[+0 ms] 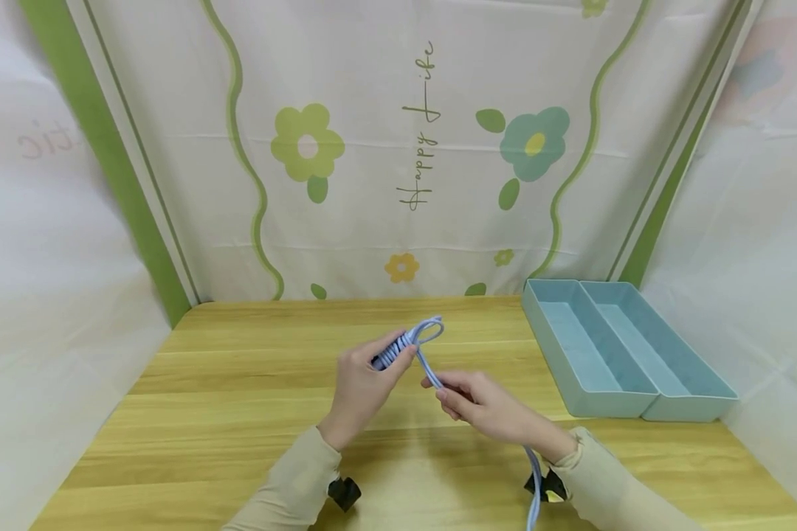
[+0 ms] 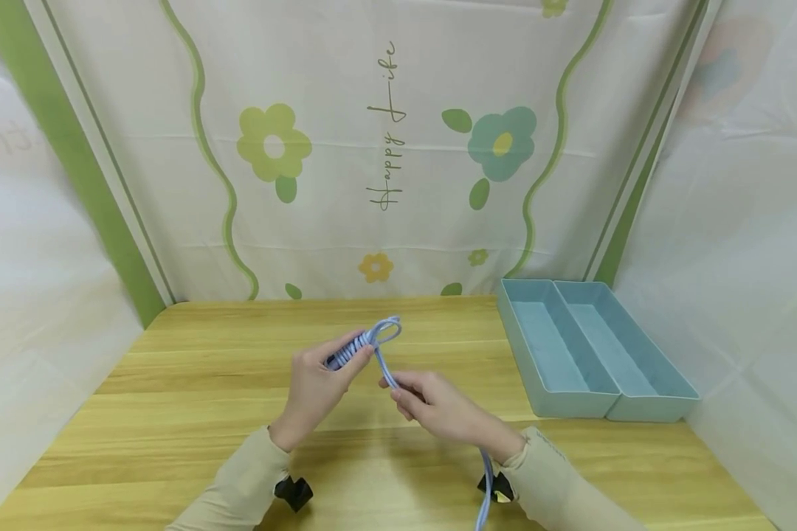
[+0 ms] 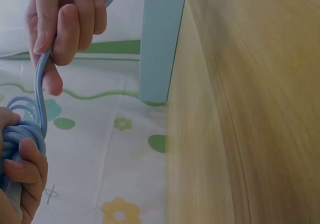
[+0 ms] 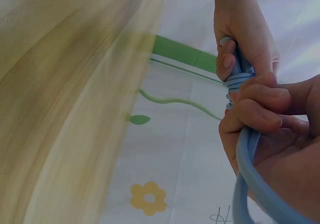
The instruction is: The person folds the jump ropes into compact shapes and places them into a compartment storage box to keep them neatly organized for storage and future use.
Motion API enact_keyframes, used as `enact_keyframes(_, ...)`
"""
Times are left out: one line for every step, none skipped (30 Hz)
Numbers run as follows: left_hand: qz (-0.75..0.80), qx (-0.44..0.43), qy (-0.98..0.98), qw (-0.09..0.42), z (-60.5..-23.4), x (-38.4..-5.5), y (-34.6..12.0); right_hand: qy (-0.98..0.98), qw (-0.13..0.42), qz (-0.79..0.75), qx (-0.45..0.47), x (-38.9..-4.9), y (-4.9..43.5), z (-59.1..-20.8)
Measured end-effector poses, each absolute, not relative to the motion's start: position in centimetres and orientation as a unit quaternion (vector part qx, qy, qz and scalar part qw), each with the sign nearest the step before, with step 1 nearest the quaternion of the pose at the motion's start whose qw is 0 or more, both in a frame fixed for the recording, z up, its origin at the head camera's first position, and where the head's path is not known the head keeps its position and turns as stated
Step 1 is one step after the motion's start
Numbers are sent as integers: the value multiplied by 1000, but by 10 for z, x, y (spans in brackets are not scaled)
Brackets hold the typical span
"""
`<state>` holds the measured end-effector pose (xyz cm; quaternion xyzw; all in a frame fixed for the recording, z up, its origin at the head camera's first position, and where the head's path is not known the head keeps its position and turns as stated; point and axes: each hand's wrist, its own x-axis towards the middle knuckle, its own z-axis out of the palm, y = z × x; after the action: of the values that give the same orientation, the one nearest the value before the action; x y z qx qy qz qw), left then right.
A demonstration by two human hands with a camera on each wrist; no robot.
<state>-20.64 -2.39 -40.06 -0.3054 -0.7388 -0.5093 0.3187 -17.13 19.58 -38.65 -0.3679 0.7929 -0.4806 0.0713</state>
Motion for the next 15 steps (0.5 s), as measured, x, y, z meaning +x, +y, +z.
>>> enact_keyframes(-506,-306,-743,314,-400,-207,-24,795,71,-477,-368,-171,197,-386)
enact_keyframes(-501,-307,-749,308,-400,-207,-24,797,71,-475,-366,-170,197,-386)
enact_keyframes(-496,-310,-753,302,-400,-207,-25,800,71,-471,-365,-170,198,-386)
enact_keyframes(-491,-315,-756,296,-400,-207,-25,804,70,-468,-362,-169,200,-385)
enact_keyframes(-486,-320,-760,290,-399,-207,-24,806,69,-464,-359,-169,201,-385)
enact_keyframes(-482,-326,-762,284,-399,-207,-24,809,68,-462,-356,-168,202,-384)
enact_keyframes(-478,-334,-763,278,-398,-207,-24,812,67,-460,-353,-168,203,-383)
enact_keyframes(-473,-341,-765,274,-398,-207,-24,815,64,-456,-351,-168,204,-383)
enact_keyframes(-468,-349,-765,272,-397,-208,-24,818,61,-453,-350,-167,205,-382)
enact_keyframes(-463,-356,-765,269,-397,-208,-24,820,58,-450,-348,-167,205,-381)
enact_keyframes(-459,-362,-766,267,-397,-208,-24,822,53,-446,-350,-167,205,-381)
enact_keyframes(-455,-367,-766,267,-397,-208,-25,824,49,-441,-351,-168,205,-380)
enact_keyframes(-451,-372,-766,269,-397,-208,-25,825,46,-437,-356,-168,205,-379)
enact_keyframes(-445,-375,-767,271,-397,-208,-26,827,42,-431,-359,-169,205,-378)
enact_keyframes(-438,-378,-768,274,-397,-208,-26,828,38,-427,-362,-169,205,-377)
